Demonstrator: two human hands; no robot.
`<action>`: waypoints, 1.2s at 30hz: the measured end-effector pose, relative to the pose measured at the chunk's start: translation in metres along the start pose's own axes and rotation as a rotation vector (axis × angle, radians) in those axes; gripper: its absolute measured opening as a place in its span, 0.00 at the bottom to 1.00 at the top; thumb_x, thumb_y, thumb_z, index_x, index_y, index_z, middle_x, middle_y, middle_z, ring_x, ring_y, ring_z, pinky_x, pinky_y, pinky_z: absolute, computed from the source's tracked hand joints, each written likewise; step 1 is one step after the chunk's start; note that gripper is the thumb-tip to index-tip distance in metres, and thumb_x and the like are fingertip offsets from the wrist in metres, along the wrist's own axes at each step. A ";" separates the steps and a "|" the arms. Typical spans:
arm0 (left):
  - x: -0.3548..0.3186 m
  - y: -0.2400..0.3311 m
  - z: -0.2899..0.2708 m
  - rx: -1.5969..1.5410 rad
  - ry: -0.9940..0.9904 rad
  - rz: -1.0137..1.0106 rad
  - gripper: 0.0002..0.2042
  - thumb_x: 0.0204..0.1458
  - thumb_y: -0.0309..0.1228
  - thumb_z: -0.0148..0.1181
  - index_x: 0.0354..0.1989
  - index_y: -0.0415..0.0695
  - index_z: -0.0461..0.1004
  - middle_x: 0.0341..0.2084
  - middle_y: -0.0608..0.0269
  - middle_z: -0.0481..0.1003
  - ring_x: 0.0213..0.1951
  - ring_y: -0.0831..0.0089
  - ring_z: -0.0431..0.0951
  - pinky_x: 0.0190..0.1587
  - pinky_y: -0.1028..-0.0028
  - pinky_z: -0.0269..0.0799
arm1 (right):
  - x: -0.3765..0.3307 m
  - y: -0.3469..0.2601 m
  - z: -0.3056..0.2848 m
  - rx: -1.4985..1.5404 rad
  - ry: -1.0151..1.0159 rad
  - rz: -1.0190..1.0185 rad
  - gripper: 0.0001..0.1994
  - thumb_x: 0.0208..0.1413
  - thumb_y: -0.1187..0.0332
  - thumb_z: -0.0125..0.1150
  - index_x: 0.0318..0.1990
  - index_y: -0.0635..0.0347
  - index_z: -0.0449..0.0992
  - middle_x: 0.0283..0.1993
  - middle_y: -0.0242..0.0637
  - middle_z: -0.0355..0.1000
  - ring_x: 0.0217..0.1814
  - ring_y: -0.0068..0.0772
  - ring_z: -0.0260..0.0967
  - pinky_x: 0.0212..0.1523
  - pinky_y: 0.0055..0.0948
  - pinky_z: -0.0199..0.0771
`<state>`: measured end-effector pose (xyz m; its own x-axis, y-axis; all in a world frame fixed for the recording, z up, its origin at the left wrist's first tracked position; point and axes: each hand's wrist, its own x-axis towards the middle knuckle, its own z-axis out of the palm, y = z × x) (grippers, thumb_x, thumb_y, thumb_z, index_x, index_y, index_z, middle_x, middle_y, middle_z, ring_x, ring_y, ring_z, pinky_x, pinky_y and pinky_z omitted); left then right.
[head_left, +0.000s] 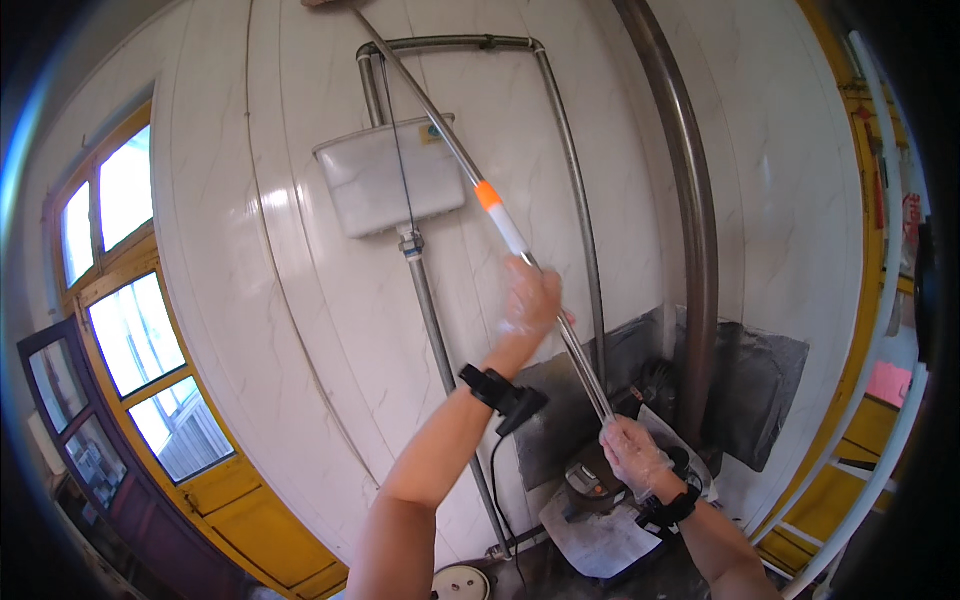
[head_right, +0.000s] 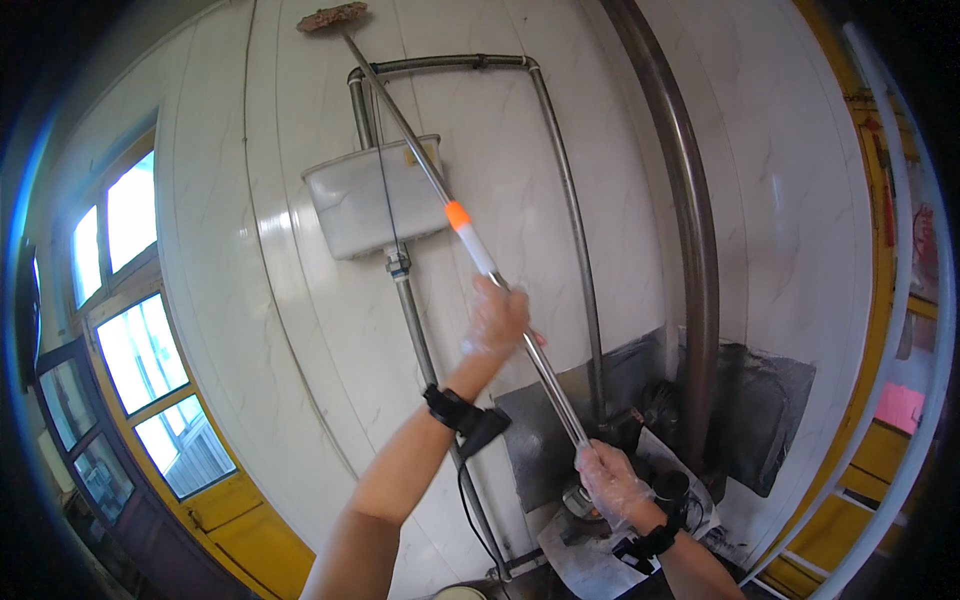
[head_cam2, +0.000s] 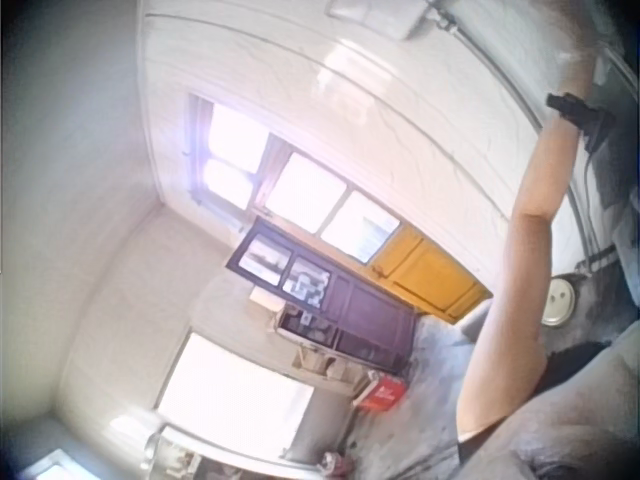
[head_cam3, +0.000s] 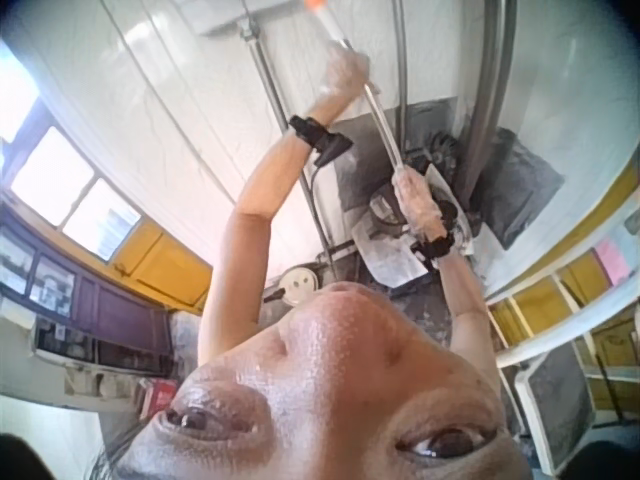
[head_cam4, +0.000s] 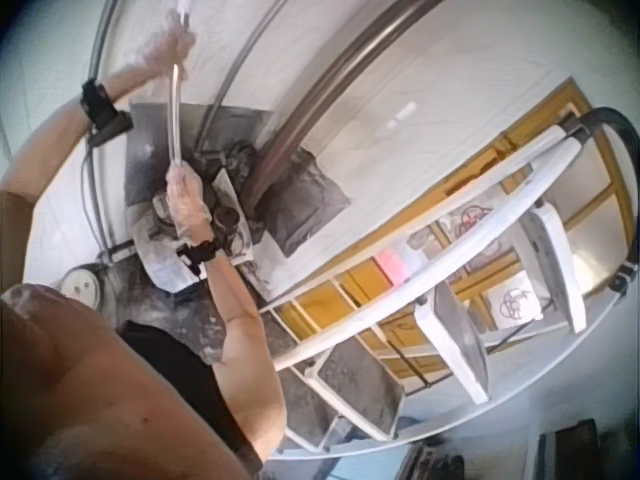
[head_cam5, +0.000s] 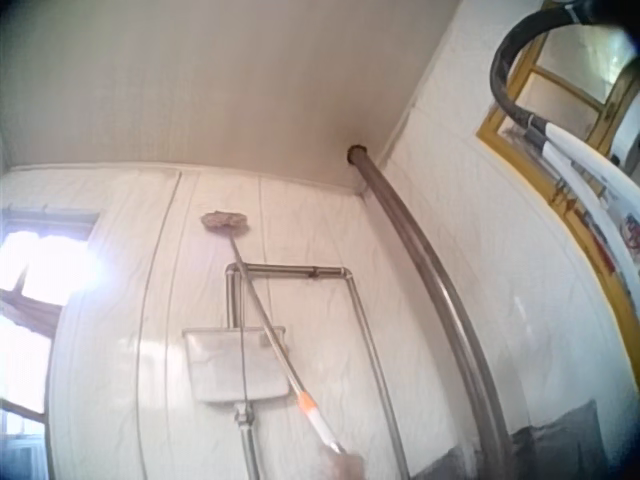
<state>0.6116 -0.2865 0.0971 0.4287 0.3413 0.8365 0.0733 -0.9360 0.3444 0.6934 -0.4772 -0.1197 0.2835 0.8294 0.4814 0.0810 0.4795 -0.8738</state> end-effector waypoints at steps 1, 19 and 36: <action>-0.017 0.012 0.011 0.001 -0.007 -0.009 0.17 0.54 0.30 0.48 0.43 0.31 0.52 0.26 0.38 0.70 0.19 0.47 0.74 0.25 0.53 0.74 | -0.010 0.022 -0.009 0.016 0.050 -0.006 0.14 0.64 0.59 0.50 0.28 0.55 0.67 0.21 0.20 0.56 0.20 0.11 0.51 0.20 0.17 0.53; 0.198 0.076 -0.096 1.125 -0.079 0.130 0.06 0.39 0.38 0.68 0.25 0.53 0.82 0.25 0.60 0.80 0.33 0.62 0.80 0.36 0.66 0.69 | 0.181 -0.172 0.042 -0.602 0.129 -0.238 0.18 0.66 0.57 0.42 0.33 0.66 0.65 0.25 0.54 0.69 0.28 0.61 0.68 0.29 0.48 0.67; 0.014 -0.012 0.108 0.645 -0.199 -0.017 0.22 0.56 0.32 0.49 0.53 0.29 0.54 0.37 0.34 0.73 0.37 0.47 0.79 0.38 0.56 0.76 | 0.009 0.060 -0.075 -0.758 0.265 0.075 0.18 0.64 0.55 0.45 0.38 0.65 0.67 0.25 0.57 0.70 0.32 0.64 0.70 0.32 0.52 0.68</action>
<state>0.7144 -0.2797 0.0587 0.5760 0.3916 0.7176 0.5779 -0.8159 -0.0186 0.7719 -0.4627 -0.1728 0.5231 0.7106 0.4705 0.6523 0.0216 -0.7577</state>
